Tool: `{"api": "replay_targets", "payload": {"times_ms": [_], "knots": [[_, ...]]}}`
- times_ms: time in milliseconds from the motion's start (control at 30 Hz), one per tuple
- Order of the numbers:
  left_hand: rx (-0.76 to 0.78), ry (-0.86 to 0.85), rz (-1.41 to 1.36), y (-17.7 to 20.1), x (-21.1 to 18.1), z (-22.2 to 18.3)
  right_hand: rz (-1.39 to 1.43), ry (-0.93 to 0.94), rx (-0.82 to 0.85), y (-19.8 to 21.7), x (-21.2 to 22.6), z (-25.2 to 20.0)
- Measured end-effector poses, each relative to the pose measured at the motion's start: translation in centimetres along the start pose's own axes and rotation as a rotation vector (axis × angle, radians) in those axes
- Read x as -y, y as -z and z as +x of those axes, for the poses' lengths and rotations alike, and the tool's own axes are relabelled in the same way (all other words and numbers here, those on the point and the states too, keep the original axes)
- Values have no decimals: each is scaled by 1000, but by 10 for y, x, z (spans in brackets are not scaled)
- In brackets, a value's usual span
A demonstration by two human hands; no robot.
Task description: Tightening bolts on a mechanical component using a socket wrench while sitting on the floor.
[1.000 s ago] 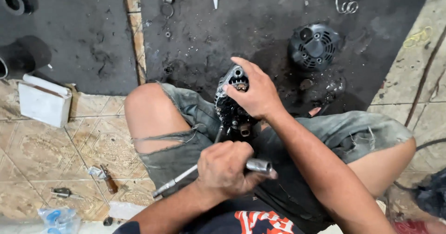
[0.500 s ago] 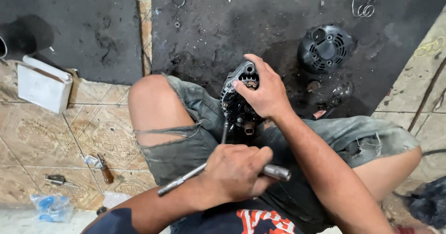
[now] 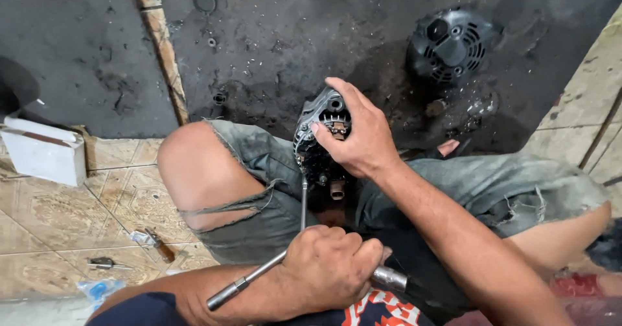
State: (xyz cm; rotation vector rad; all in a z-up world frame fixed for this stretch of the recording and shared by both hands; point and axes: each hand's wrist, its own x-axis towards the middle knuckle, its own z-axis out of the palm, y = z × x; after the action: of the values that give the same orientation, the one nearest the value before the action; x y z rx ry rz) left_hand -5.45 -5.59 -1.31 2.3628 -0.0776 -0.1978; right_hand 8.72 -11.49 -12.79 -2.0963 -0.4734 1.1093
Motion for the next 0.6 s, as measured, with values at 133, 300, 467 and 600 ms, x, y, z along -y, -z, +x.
{"api": "replay_targets", "payload": {"times_ms": [133, 300, 467, 600], "knots": [[0, -28, -29, 3, 7, 1, 15, 20, -46, 0, -4, 0], [19, -56, -45, 7, 11, -1, -3, 47, -74, -4, -8, -1], [230, -128, -105, 4, 15, -10, 1, 71, -83, -4, -6, 0], [274, -166, -165, 1, 20, -10, 0, 72, -76, -6, -13, 0]]}}
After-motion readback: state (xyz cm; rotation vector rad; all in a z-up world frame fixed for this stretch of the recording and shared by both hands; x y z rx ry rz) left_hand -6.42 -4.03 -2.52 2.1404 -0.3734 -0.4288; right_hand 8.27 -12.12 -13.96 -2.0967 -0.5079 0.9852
